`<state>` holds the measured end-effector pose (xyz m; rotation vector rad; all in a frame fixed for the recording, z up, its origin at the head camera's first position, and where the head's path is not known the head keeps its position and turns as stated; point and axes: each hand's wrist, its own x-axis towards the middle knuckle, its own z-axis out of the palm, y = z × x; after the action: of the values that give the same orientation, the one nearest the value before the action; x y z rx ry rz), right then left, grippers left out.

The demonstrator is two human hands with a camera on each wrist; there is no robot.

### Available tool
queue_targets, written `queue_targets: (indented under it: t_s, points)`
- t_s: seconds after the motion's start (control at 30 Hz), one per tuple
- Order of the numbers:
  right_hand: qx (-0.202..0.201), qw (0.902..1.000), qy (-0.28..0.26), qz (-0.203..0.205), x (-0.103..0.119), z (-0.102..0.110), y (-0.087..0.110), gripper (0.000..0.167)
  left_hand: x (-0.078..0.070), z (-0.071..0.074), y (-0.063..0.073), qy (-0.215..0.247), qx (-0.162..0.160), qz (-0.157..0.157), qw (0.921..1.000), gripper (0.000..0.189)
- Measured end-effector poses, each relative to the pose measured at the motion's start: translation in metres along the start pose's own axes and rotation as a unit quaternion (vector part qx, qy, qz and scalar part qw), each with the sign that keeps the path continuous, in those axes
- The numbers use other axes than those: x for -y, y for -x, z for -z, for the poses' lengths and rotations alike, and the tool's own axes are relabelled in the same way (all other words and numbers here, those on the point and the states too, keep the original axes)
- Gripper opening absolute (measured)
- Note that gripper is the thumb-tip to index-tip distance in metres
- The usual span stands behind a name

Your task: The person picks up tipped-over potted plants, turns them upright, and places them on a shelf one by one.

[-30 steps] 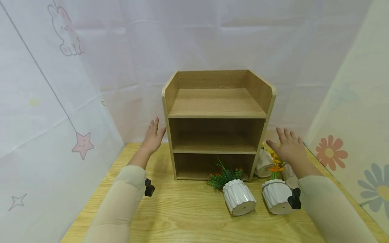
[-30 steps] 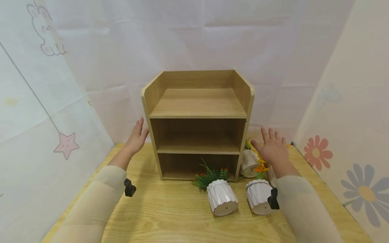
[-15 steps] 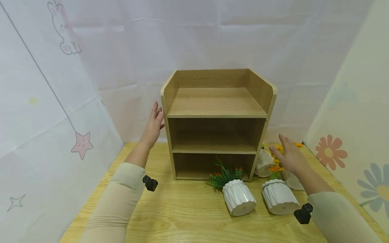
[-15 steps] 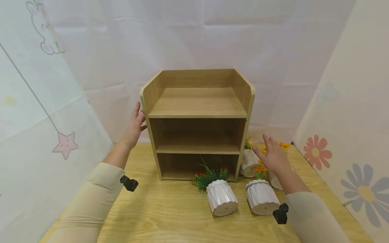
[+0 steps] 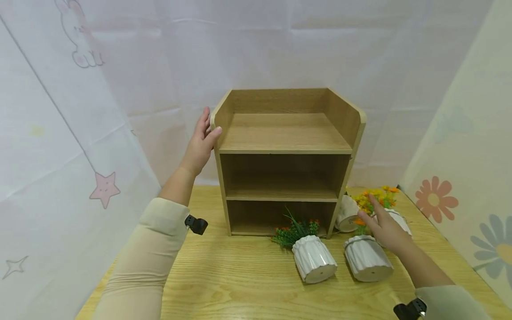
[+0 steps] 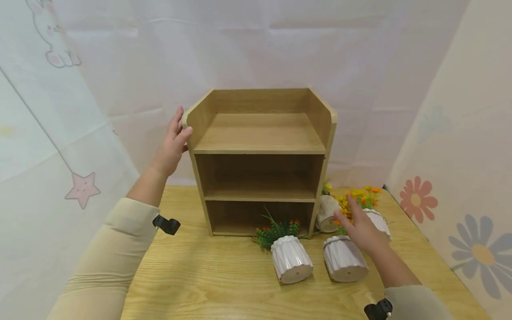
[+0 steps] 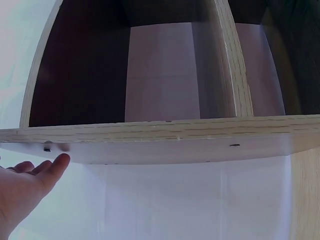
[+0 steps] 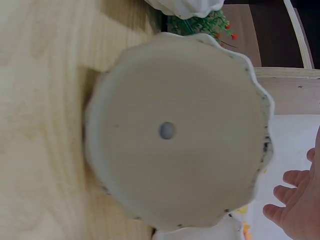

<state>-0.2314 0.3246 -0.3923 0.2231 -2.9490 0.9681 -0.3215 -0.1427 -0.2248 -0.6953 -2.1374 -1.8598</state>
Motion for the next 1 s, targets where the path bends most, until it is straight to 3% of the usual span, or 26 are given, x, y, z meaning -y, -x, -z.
queue_targets:
  t_s: [0.2, 0.6, 1.0]
  points:
    - [0.004, 0.9999, 0.012, -0.006, -0.006, -0.008, 0.013, 0.074, 0.0, 0.001, 0.001, 0.004, 0.011, 0.002, 0.9999, 0.068]
    - [0.001, 0.9997, -0.024, -0.009, -0.02, -0.022, 0.035, 0.074, 0.008, 0.004, 0.002, -0.031, 0.02, -0.002, 0.9993, 0.058]
    - [0.039, 0.9971, -0.054, -0.037, -0.024, -0.032, 0.044, 0.088, 0.007, 0.005, 0.002, -0.031, 0.011, 0.007, 0.9994, 0.057]
